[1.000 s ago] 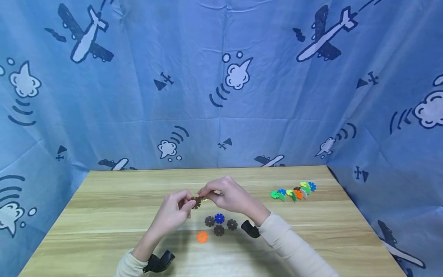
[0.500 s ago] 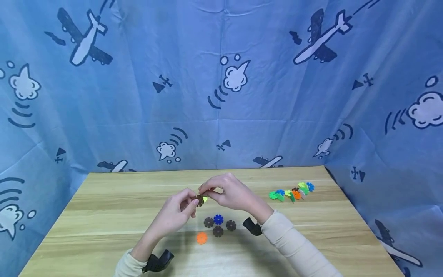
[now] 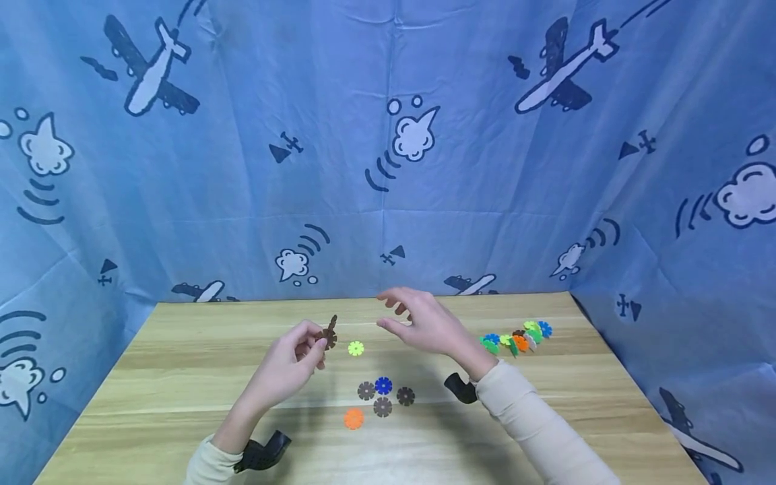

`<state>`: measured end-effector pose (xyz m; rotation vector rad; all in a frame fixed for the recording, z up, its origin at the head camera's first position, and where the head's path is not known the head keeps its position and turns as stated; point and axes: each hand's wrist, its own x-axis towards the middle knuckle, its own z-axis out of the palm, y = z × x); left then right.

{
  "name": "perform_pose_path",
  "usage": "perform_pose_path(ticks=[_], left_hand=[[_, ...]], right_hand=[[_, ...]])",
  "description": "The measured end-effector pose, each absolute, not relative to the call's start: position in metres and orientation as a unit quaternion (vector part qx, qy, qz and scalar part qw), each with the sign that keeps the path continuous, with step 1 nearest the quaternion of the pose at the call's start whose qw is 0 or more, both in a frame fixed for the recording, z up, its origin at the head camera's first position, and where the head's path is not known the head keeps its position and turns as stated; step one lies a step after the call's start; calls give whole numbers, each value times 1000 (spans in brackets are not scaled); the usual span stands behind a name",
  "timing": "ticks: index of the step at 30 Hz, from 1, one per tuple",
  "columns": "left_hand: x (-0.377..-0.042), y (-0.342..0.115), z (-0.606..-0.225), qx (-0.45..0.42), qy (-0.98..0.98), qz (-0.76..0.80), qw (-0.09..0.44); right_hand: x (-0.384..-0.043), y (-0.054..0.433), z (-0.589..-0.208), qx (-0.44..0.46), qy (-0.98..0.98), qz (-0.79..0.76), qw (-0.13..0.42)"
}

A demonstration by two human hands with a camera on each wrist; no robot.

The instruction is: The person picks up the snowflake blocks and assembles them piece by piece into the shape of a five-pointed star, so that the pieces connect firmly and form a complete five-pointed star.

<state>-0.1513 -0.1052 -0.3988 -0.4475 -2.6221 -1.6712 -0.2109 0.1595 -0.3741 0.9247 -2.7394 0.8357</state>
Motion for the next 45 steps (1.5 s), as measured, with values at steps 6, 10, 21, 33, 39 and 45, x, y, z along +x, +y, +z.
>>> perform_pose_path(ticks=[6,10,21,33,39,45], left_hand=[[-151,-109,-398,-132,-832,-538,1],[-151,-109,-397,-129,-831,-541,3],[-151,-106,-400,-135,-827,-545,9],[-152,-107,-400,-133,-829,-543,1],[-152,-106,-399,-137,-828,-544,-2],[-152,-105,-400,-146,-828,-542,-1]], right_hand=[[-219,173,-385,289,-935,201,-40],[-219,178,-400,292,-931,172,-133],[-198,175,-443,307,-920,144,-195],[-194,171,-461,321,-913,186,-169],[-194,170,-458,347,-907,175,-165],[-202,164,-437,403,-886,219,-64]])
